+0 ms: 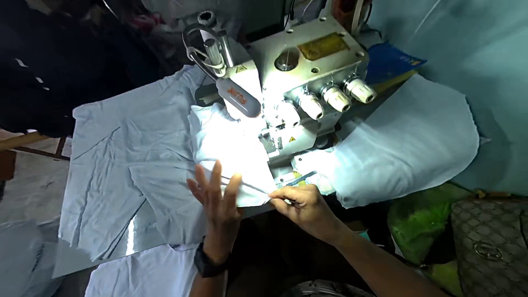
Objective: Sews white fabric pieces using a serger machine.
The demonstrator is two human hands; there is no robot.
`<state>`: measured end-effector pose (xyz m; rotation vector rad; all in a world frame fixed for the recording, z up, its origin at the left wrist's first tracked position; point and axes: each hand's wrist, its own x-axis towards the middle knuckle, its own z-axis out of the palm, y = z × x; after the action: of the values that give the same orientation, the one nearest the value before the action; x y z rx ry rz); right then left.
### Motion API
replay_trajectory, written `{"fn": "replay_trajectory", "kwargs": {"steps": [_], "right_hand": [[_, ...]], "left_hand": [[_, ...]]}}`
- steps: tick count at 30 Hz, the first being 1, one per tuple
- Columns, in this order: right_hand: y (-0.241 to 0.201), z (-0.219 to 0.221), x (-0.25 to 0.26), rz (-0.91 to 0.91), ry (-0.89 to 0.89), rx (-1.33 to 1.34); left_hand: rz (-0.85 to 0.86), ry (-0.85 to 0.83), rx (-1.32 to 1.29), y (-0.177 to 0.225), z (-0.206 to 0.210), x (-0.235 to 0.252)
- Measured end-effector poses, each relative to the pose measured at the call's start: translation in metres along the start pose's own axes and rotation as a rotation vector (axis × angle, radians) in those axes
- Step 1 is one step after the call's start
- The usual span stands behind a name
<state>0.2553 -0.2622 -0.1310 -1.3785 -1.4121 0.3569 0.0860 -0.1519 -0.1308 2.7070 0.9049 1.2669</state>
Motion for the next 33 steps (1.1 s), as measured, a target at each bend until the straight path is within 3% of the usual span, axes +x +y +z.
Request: {"fn": "replay_trajectory", "kwargs": {"steps": [3,6,12,15,18,22,24,28,33], "right_hand": [[0.004,0.008,0.021,0.028,0.077,0.044],[0.010,0.016,0.043,0.037,0.180,0.037],[0.017,0.029,0.055,-0.008,0.328,-0.172],[0.030,0.038,0.025,-0.089,0.290,-0.036],[0.055,0.046,-0.006,-0.047,0.170,-0.020],[0.043,0.028,0.002,0.125,0.103,0.290],[0.040,0.013,0.013,0.169,0.087,0.351],[0.030,-0.012,0.040,0.024,0.066,-0.020],[0.003,-0.007,0.077,-0.235,0.051,-0.537]], "left_hand": [[0.166,-0.214,-0.024,-0.008,-0.016,0.041],[0.120,-0.390,-0.147,-0.027,-0.013,0.073],[0.107,-0.363,-0.211,-0.050,-0.004,0.102],[-0.004,-0.325,-0.169,-0.049,0.006,0.126],[-0.132,-0.287,-0.107,-0.065,0.026,0.149],[-0.378,-0.217,-0.065,-0.073,0.035,0.156],[-0.423,-0.218,-0.069,-0.064,0.027,0.144],[-0.261,-0.287,-0.108,-0.030,-0.015,0.081],[-0.290,-0.248,-0.107,0.013,-0.038,0.038]]}}
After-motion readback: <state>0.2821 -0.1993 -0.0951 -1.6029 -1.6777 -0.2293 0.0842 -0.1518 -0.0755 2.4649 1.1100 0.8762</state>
